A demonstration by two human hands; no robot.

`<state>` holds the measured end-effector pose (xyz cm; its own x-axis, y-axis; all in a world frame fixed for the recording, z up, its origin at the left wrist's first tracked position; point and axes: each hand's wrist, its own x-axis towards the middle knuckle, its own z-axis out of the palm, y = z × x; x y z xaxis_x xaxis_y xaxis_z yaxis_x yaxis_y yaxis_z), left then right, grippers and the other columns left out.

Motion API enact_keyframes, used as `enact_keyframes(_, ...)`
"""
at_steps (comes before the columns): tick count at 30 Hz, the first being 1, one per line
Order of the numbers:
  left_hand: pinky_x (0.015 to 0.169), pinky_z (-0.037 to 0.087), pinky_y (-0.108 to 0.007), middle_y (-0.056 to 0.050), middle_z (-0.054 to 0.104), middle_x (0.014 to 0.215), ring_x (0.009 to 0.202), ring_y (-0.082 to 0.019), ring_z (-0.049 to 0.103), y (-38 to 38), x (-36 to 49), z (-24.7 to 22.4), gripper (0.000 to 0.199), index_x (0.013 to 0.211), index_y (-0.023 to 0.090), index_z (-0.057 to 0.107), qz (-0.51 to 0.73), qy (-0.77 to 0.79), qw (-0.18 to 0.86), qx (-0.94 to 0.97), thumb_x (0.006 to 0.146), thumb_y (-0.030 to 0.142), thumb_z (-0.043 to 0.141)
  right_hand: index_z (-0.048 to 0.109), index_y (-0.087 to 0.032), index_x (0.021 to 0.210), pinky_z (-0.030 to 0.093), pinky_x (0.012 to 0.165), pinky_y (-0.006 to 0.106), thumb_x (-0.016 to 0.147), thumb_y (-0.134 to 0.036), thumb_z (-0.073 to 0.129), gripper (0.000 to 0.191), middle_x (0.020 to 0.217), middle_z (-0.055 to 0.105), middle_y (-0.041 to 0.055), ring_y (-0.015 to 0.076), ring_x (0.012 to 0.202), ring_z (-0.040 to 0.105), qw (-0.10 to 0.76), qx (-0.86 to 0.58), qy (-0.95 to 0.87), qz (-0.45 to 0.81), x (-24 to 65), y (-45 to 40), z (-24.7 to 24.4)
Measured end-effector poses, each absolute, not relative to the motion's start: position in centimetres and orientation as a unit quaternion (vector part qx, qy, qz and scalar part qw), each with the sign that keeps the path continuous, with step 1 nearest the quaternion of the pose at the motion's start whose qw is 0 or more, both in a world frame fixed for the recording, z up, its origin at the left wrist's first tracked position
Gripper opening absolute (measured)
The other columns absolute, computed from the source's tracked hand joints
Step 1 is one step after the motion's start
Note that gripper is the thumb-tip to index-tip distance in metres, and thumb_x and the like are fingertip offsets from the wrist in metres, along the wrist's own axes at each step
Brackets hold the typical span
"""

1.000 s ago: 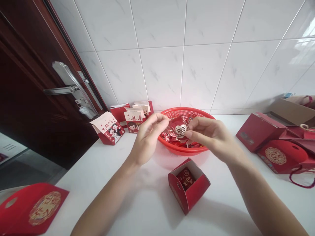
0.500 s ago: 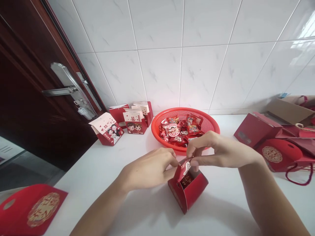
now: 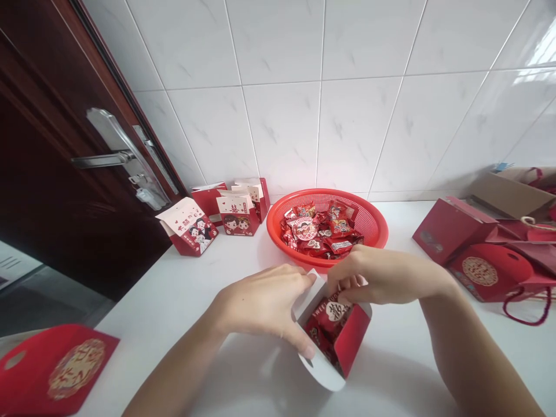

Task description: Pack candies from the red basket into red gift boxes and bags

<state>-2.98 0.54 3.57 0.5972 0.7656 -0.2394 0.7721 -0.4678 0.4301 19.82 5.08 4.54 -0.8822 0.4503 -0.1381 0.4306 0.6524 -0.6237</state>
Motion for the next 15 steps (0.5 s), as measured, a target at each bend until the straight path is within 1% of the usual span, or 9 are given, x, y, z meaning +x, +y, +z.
enact_keyframes(2, 0.080, 0.049, -0.029, -0.005, 0.072, 0.103, 0.103, -0.030, 0.066, 0.6, -3.1, 3.4, 0.068, 0.111, 0.022, 0.069, -0.029, 0.450, 0.249, 0.857, 0.066, 0.072, 0.076, 0.072, -0.018, 0.076, 0.039, 0.054, 0.023, 0.080, 0.000, 0.056, 0.025, 0.067, 0.069, -0.0017, 0.0108, 0.056, 0.056, -0.027, -0.270, -0.916, 0.296, 19.7, 4.5, 4.6)
enact_keyframes(4, 0.082, 0.049, -0.029, -0.006, 0.072, 0.106, 0.108, -0.031, 0.066, 0.7, -3.2, 3.3, 0.072, 0.116, 0.023, 0.068, -0.034, 0.444, 0.246, 0.861, 0.066, 0.073, 0.075, 0.069, -0.019, 0.067, 0.033, 0.051, 0.024, 0.076, 0.002, 0.053, 0.028, 0.059, 0.060, -0.0037, 0.0097, 0.051, 0.047, -0.058, -0.273, -0.921, 0.272, 19.5, 4.1, 4.6)
enact_keyframes(6, 0.083, 0.049, -0.029, -0.006, 0.073, 0.108, 0.109, -0.031, 0.065, 0.8, -3.2, 3.2, 0.072, 0.119, 0.023, 0.067, -0.035, 0.437, 0.245, 0.865, 0.067, 0.073, 0.075, 0.068, -0.019, 0.066, 0.031, 0.050, 0.024, 0.077, 0.002, 0.052, 0.028, 0.056, 0.056, -0.0041, 0.0095, 0.050, 0.042, -0.070, -0.256, -0.923, 0.277, 19.4, 3.8, 4.6)
enact_keyframes(8, 0.083, 0.049, -0.030, -0.007, 0.073, 0.111, 0.110, -0.031, 0.065, 0.9, -3.2, 3.2, 0.071, 0.120, 0.023, 0.066, -0.050, 0.435, 0.245, 0.865, 0.068, 0.071, 0.076, 0.067, -0.019, 0.067, 0.032, 0.051, 0.024, 0.078, 0.001, 0.052, 0.028, 0.058, 0.056, -0.0038, 0.0094, 0.052, 0.043, -0.074, -0.247, -0.922, 0.290, 19.4, 3.8, 4.7)
enact_keyframes(12, 0.085, 0.049, -0.030, -0.009, 0.071, 0.120, 0.117, -0.033, 0.063, 0.8, -3.1, 3.4, 0.072, 0.124, 0.022, 0.065, -0.065, 0.442, 0.248, 0.860, 0.068, 0.066, 0.077, 0.063, -0.019, 0.061, 0.030, 0.048, 0.025, 0.076, 0.002, 0.050, 0.028, 0.056, 0.057, -0.0040, 0.0093, 0.049, 0.045, -0.090, -0.278, -0.918, 0.270, 19.3, 3.9, 4.5)
enact_keyframes(13, 0.086, 0.049, -0.031, -0.009, 0.071, 0.122, 0.118, -0.034, 0.063, 0.7, -3.1, 3.4, 0.072, 0.125, 0.022, 0.064, -0.060, 0.443, 0.249, 0.860, 0.069, 0.065, 0.077, 0.063, -0.019, 0.061, 0.030, 0.048, 0.025, 0.076, 0.002, 0.050, 0.028, 0.057, 0.059, -0.0038, 0.0094, 0.049, 0.046, -0.090, -0.285, -0.916, 0.267, 19.3, 4.0, 4.5)
enact_keyframes(15, 0.087, 0.049, -0.031, -0.008, 0.071, 0.124, 0.120, -0.034, 0.063, 0.7, -3.0, 3.5, 0.072, 0.129, 0.023, 0.063, -0.045, 0.436, 0.253, 0.862, 0.071, 0.063, 0.076, 0.066, -0.019, 0.066, 0.034, 0.050, 0.024, 0.078, 0.000, 0.053, 0.026, 0.064, 0.067, -0.0023, 0.0106, 0.053, 0.053, -0.084, -0.292, -0.910, 0.281, 19.4, 4.0, 4.6)
